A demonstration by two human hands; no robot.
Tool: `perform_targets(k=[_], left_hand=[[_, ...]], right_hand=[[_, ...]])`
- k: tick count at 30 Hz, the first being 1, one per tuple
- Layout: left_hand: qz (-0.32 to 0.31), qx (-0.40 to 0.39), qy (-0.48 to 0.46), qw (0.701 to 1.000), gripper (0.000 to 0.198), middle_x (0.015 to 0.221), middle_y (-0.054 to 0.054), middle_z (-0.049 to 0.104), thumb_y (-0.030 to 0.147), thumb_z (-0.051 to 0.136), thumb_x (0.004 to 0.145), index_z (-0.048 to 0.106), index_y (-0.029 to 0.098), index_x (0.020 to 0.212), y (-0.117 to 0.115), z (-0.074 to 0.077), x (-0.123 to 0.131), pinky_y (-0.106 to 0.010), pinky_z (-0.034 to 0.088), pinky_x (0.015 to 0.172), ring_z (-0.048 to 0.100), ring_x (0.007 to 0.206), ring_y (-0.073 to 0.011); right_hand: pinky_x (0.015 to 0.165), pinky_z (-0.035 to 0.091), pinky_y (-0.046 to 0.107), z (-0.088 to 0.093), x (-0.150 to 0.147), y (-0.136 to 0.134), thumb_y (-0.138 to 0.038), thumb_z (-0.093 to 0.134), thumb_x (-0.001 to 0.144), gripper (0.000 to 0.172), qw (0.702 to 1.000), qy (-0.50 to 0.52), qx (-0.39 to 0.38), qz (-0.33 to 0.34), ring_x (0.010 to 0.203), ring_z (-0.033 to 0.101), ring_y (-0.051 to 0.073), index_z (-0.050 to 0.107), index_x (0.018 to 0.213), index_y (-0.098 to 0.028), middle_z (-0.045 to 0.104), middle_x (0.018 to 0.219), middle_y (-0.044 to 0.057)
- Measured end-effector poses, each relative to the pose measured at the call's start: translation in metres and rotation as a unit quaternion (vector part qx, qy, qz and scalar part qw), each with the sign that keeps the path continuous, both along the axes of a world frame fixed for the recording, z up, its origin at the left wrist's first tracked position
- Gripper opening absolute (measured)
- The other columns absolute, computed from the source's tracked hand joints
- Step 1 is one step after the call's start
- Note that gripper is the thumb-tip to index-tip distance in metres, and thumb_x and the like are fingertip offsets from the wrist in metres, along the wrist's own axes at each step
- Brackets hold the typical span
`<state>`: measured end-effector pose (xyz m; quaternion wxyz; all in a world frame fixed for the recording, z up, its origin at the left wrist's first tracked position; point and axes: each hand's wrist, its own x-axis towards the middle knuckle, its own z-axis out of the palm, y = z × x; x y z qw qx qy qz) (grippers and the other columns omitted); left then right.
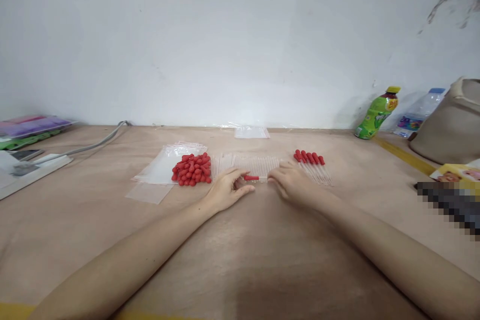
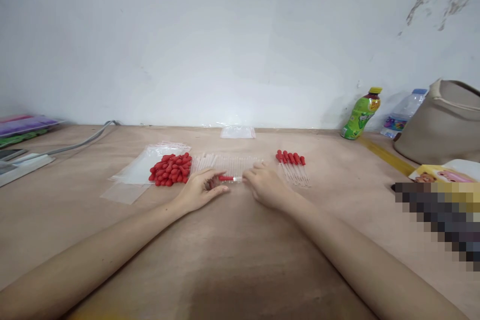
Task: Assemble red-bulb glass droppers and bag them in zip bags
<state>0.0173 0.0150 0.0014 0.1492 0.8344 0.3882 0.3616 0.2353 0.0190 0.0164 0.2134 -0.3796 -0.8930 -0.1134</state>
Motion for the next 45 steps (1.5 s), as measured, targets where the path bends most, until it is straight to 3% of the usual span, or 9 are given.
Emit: perform_targets(k=[3,7,10,19,25,30,34,40,45], left_hand=[[0.019,0.010,-0.007,1.000,0.041,0.093,-0.004,0.052,0.035,0.057,0.076,0.049,0.020,0.113,0.001,-0.001,-0.002,-0.025,0.048,0.062,0.052,0.065,-0.0104],[-0.009,0.024,0.019,0.999,0.032,0.095,-0.004,0.048,0.031,0.052,0.079,0.050,0.021,0.109,0.001,-0.005,-0.002,-0.024,0.048,0.062,0.051,0.068,-0.0107],[-0.022,0.024,0.027,0.999,0.028,0.096,-0.005,0.047,0.029,0.051,0.080,0.051,0.020,0.107,0.001,-0.006,-0.001,-0.023,0.048,0.061,0.050,0.071,-0.0112],[-0.026,0.024,0.044,0.998,0.023,0.095,-0.004,0.048,0.026,0.050,0.080,0.053,0.019,0.101,0.002,-0.006,0.000,-0.023,0.047,0.062,0.048,0.069,-0.0105],[-0.018,0.039,0.049,0.998,0.021,0.093,-0.004,0.048,0.026,0.050,0.080,0.054,0.019,0.099,0.004,-0.007,-0.001,-0.024,0.046,0.061,0.048,0.067,-0.0104],[0.019,0.070,0.058,0.996,0.017,0.087,-0.003,0.051,0.025,0.050,0.080,0.056,0.019,0.094,0.004,-0.008,-0.001,-0.025,0.044,0.061,0.049,0.072,-0.0132],[0.025,0.078,0.071,0.994,0.017,0.086,-0.004,0.051,0.025,0.049,0.080,0.057,0.018,0.093,0.004,-0.008,-0.001,-0.026,0.043,0.064,0.050,0.075,-0.0143],[0.021,0.076,0.079,0.994,0.016,0.085,-0.004,0.052,0.025,0.049,0.080,0.058,0.018,0.091,0.005,-0.009,0.000,-0.026,0.043,0.064,0.050,0.078,-0.0153],[0.017,0.074,0.079,0.994,0.015,0.085,-0.004,0.052,0.025,0.049,0.080,0.059,0.018,0.090,0.004,-0.008,0.000,-0.026,0.044,0.064,0.051,0.077,-0.0152]], right_hand=[[0.059,0.034,0.027,0.007,0.021,0.016,-0.022,0.038,0.083,0.022,0.986,0.082,-0.013,-0.148,0.067,0.052,0.017,0.057,0.077,-0.015,0.061,0.076,0.008],[0.054,0.033,0.028,0.016,0.066,0.038,-0.025,0.038,0.079,0.027,0.927,0.057,-0.069,-0.364,0.066,0.056,0.022,0.060,0.071,-0.012,0.062,0.072,0.015],[0.053,0.034,0.029,0.018,0.089,0.047,-0.027,0.039,0.076,0.030,0.897,0.000,-0.126,-0.425,0.066,0.058,0.025,0.062,0.068,-0.010,0.062,0.069,0.018],[0.051,0.034,0.027,0.011,0.085,0.046,-0.034,0.041,0.075,0.031,0.882,-0.040,-0.217,-0.417,0.064,0.059,0.022,0.064,0.073,-0.012,0.063,0.069,0.015],[0.052,0.033,0.028,0.016,0.077,0.039,-0.039,0.039,0.076,0.032,0.885,-0.031,-0.170,-0.433,0.073,0.058,0.025,0.061,0.075,-0.015,0.063,0.077,0.013],[0.056,0.032,0.026,0.009,0.038,0.025,-0.048,0.040,0.076,0.034,0.921,0.062,-0.152,-0.354,0.069,0.056,0.019,0.057,0.066,-0.020,0.062,0.070,0.004],[0.057,0.030,0.027,-0.005,0.018,0.019,-0.048,0.045,0.075,0.031,0.928,0.075,-0.143,-0.335,0.068,0.056,0.019,0.056,0.068,-0.020,0.061,0.066,0.003],[0.050,0.025,0.025,-0.018,0.018,0.022,-0.041,0.041,0.079,0.027,0.924,0.101,-0.149,-0.338,0.065,0.055,0.017,0.054,0.072,-0.019,0.061,0.071,0.003],[0.052,0.026,0.025,-0.023,0.018,0.025,-0.035,0.040,0.080,0.023,0.937,0.086,-0.127,-0.313,0.063,0.053,0.016,0.053,0.073,-0.018,0.060,0.072,0.004]])
